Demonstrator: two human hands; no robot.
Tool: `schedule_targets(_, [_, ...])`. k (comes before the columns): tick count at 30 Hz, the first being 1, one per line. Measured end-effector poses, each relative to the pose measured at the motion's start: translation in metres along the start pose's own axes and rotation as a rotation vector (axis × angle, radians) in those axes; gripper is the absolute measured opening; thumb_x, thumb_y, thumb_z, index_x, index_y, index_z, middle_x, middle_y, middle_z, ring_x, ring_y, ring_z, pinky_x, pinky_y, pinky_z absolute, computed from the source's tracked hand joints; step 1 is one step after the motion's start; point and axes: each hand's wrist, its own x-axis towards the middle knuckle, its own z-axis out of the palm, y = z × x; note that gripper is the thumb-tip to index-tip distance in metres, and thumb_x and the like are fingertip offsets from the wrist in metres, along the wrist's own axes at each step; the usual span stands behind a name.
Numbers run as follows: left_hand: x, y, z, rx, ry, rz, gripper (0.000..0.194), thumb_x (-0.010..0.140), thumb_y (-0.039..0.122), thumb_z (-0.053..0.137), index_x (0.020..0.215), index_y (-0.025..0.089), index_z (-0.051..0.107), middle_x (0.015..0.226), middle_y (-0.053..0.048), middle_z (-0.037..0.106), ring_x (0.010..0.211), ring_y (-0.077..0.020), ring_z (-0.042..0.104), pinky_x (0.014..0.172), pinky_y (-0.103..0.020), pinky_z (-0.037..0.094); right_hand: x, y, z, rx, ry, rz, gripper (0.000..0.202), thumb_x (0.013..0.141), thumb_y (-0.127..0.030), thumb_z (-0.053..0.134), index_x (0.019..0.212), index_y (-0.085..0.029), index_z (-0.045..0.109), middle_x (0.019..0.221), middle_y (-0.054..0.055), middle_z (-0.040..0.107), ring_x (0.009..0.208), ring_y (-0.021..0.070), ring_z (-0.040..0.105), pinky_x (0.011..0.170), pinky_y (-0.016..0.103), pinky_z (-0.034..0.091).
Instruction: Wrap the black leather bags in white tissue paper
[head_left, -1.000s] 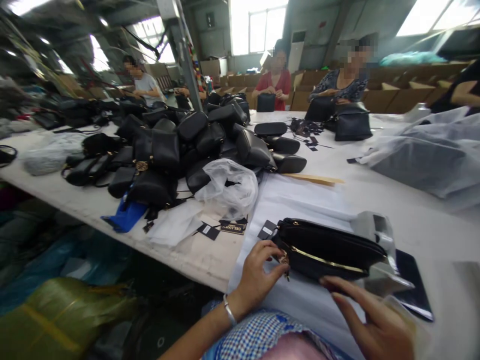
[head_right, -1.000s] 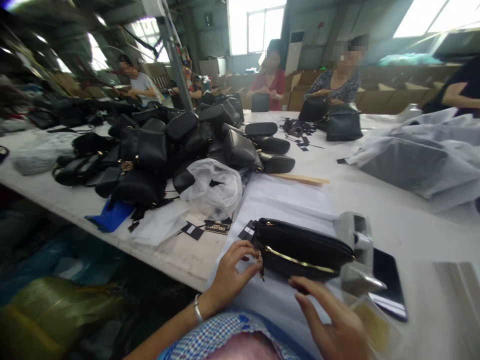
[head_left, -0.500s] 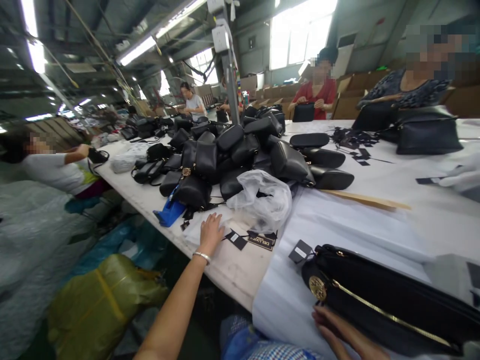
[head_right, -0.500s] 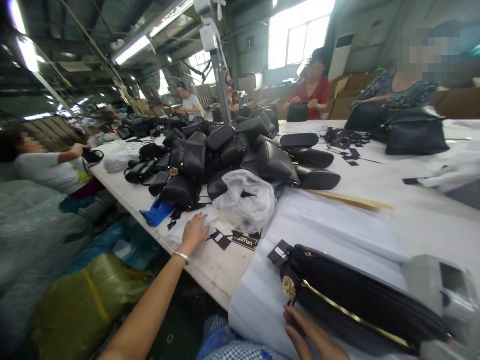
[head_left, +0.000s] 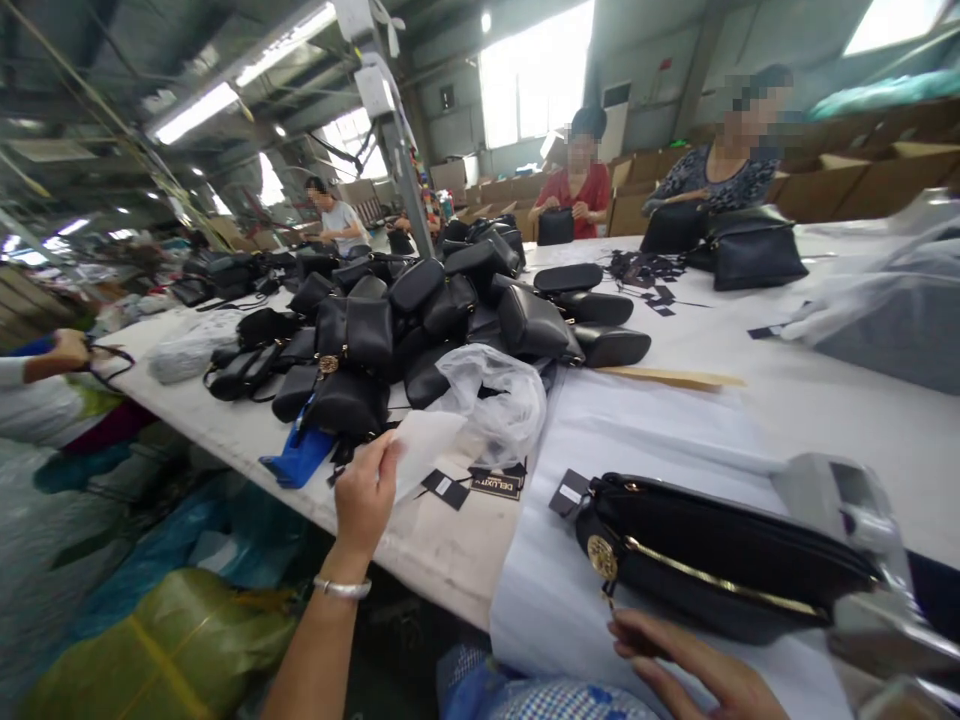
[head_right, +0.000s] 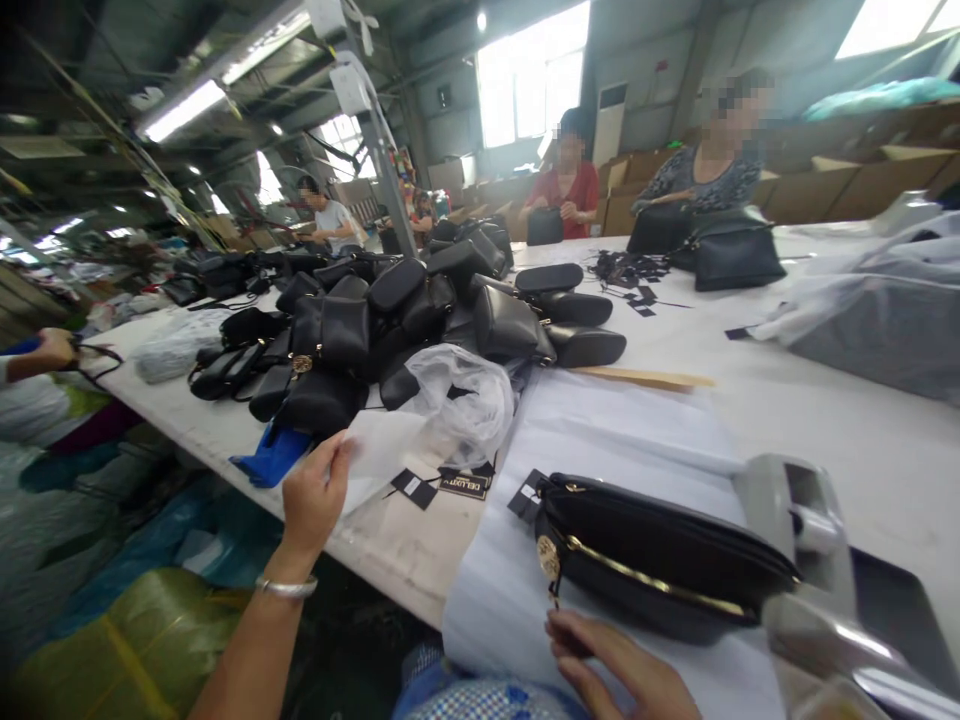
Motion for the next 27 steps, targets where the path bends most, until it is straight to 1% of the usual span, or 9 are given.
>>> schedule_targets(1, [-0.006, 0.019, -0.010, -0.096, -0.078, 0.073, 0.031, 0.097, 0.037, 0.049, 0.112, 0.018, 0.069, 0.106, -0.009, 0.075, 0.094, -0.0235, 0.071, 0.084, -0.031, 0.053, 0.003, -0.005, 0.001, 0.015, 0.039, -0.028, 0.036, 0.087, -0.034, 0.068, 0.123, -0.032, 0.068, 0.108, 0.002, 0.075, 0.088, 0.0198, 0.075, 0.078, 0.018, 0.059])
schedule_targets(5, [-0.031, 0.094, -0.026, -0.448, -0.692, 0.407, 0.024, 0.098, 0.026, 0.048, 0.112, 0.023, 0.068, 0.103, -0.004, 0.075, 0.091, -0.0165, 0.070, 0.081, -0.024, 0.052, 0.013, -0.029, 0.002, 0.051, 0.105, -0.060, 0.071, 0.083, -0.050, 0.071, 0.145, -0.024, 0.047, 0.144, 0.012, 0.052, 0.128, 0.0293, 0.053, 0.100, 0.035, 0.052])
schedule_targets(8, [-0.049, 0.134, -0.013, -0.558, -0.949, 0.534, 0.024, 0.099, 0.026, 0.047, 0.111, 0.023, 0.068, 0.100, -0.005, 0.075, 0.090, -0.0170, 0.069, 0.080, -0.026, 0.052, 0.012, -0.042, -0.001, 0.065, -0.052, 0.049, 0.054, 0.087, -0.048, 0.067, 0.133, -0.021, 0.061, 0.125, 0.011, 0.067, 0.113, 0.0266, 0.065, 0.096, 0.033, 0.053])
schedule_targets(10, [-0.059, 0.149, 0.004, -0.673, -0.976, 0.480, 0.023, 0.098, 0.029, 0.050, 0.108, 0.022, 0.069, 0.100, -0.005, 0.075, 0.092, -0.0179, 0.068, 0.083, -0.028, 0.052, 0.004, -0.046, -0.007, 0.060, -0.107, 0.144, 0.030, 0.093, -0.041, 0.059, 0.113, -0.022, 0.073, 0.101, 0.005, 0.076, 0.091, 0.0214, 0.072, 0.084, 0.027, 0.057])
schedule_targets(12, [-0.068, 0.156, 0.025, -0.784, -0.888, 0.270, 0.022, 0.097, 0.033, 0.052, 0.106, 0.021, 0.069, 0.102, -0.006, 0.074, 0.096, -0.0186, 0.067, 0.087, -0.029, 0.052, -0.011, -0.047, -0.015, 0.009, -0.051, 0.248, 0.028, 0.094, -0.040, 0.057, 0.098, -0.022, 0.077, 0.089, 0.003, 0.076, 0.080, 0.0202, 0.072, 0.074, 0.024, 0.057])
schedule_targets(15, [-0.085, 0.162, 0.058, -0.905, -0.763, -0.094, 0.023, 0.094, 0.037, 0.055, 0.105, 0.020, 0.066, 0.106, -0.008, 0.071, 0.100, -0.0205, 0.066, 0.086, -0.031, 0.053, -0.040, -0.042, -0.030, -0.114, 0.105, 0.436, 0.031, 0.090, -0.046, 0.060, 0.090, -0.020, 0.078, 0.084, 0.003, 0.077, 0.075, 0.0226, 0.071, 0.065, 0.025, 0.057])
schedule_targets(18, [-0.105, 0.170, 0.082, -1.045, -0.770, -0.303, 0.028, 0.086, 0.038, 0.067, 0.106, 0.019, 0.064, 0.107, -0.008, 0.069, 0.102, -0.0214, 0.065, 0.085, -0.031, 0.054, -0.068, -0.032, -0.042, -0.137, 0.212, 0.565, 0.036, 0.087, -0.050, 0.061, 0.096, -0.019, 0.077, 0.088, 0.006, 0.077, 0.079, 0.0260, 0.072, 0.064, 0.027, 0.058])
schedule_targets(22, [-0.120, 0.177, 0.091, -1.237, -0.786, -0.527, 0.035, 0.081, 0.037, 0.072, 0.108, 0.019, 0.059, 0.095, -0.005, 0.068, 0.091, -0.0179, 0.066, 0.084, -0.030, 0.053, -0.086, -0.021, -0.044, -0.204, 0.300, 0.632, 0.039, 0.086, -0.052, 0.060, 0.098, -0.018, 0.075, 0.091, 0.007, 0.077, 0.083, 0.0283, 0.071, 0.067, 0.031, 0.058])
schedule_targets(27, [-0.113, 0.176, 0.080, -1.334, -0.877, -0.692, 0.037, 0.081, 0.039, 0.074, 0.108, 0.019, 0.058, 0.093, -0.003, 0.069, 0.083, -0.0146, 0.067, 0.077, -0.028, 0.055, -0.068, -0.018, -0.028, -0.176, 0.269, 0.592, 0.038, 0.090, -0.051, 0.056, 0.094, -0.018, 0.074, 0.083, 0.007, 0.076, 0.078, 0.0266, 0.070, 0.073, 0.032, 0.055])
